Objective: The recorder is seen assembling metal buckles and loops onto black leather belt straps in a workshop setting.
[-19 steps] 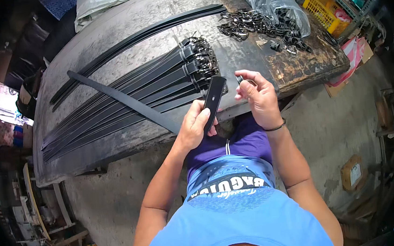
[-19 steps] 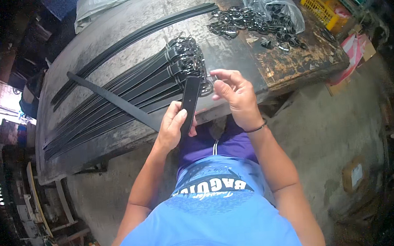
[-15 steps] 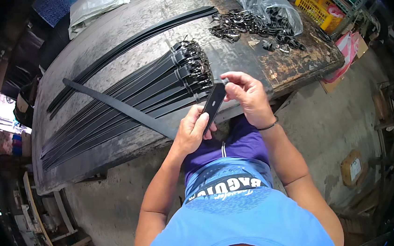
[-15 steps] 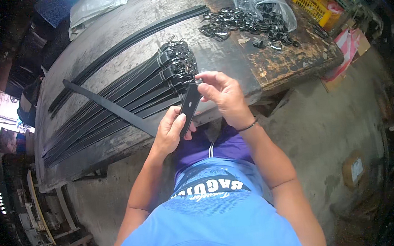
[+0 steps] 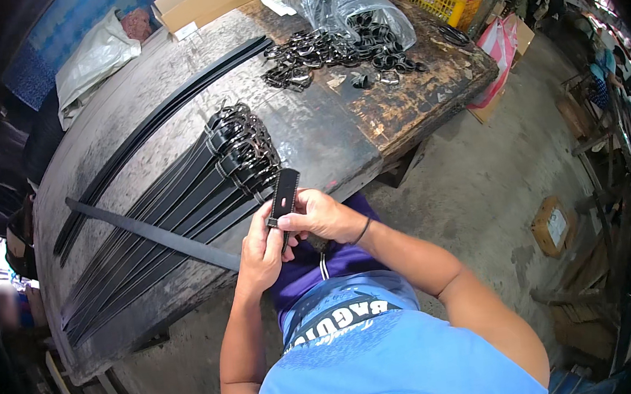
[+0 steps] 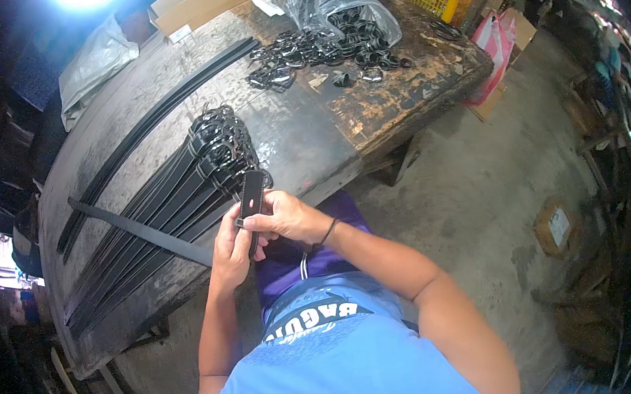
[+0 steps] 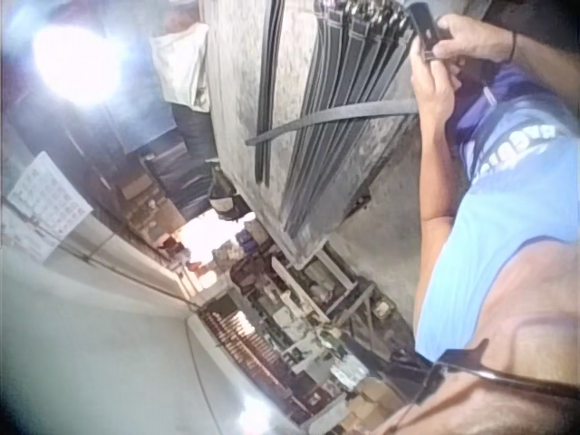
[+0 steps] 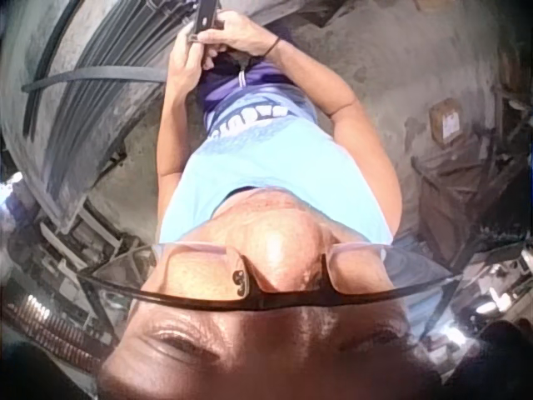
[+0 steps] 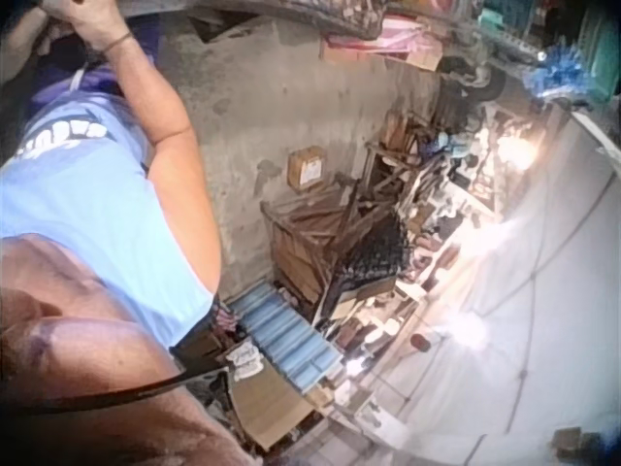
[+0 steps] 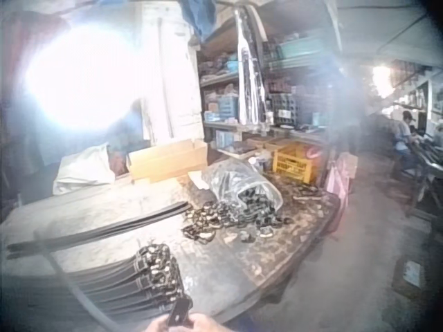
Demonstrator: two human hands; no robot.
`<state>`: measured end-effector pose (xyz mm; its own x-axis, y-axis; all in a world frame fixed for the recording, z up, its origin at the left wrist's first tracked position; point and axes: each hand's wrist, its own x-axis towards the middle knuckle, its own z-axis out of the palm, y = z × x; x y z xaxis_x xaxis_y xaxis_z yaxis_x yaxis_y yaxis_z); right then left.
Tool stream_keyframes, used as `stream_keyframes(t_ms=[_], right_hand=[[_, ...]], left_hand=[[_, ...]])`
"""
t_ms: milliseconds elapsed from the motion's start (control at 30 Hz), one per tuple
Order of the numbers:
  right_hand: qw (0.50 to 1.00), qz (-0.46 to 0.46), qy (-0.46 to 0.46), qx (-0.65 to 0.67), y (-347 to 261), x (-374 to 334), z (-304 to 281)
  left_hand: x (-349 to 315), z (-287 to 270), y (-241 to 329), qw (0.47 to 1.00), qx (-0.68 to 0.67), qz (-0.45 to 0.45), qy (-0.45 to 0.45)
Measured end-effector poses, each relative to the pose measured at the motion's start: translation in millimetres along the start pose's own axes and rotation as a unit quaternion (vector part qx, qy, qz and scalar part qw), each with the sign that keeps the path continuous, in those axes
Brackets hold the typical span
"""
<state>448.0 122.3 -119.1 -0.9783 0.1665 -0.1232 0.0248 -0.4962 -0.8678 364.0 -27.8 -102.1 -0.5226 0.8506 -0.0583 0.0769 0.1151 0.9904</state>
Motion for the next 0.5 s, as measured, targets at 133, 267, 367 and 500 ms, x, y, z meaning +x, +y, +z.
stream_keyframes(t_ms=[133,267,367,500], right_hand=[[0.867,-0.223,0.187,-0.405,-54,24,-96],[0.635,-0.11,0.541,-0.54,-109,33,-254],[0.604,0.067,0.558,-0.565,-133,45,-251],[0.583,0.096,0.539,-0.601,-134,54,-239]], left_hand=[[-8,-5,-3,0.994,-0.097,0.001,0.056],[-2,-1,-3,0.991,-0.113,0.027,0.058],[-2,4,1,0.991,-0.097,0.057,0.07],[-8,0,0,0.989,-0.095,0.072,0.091]])
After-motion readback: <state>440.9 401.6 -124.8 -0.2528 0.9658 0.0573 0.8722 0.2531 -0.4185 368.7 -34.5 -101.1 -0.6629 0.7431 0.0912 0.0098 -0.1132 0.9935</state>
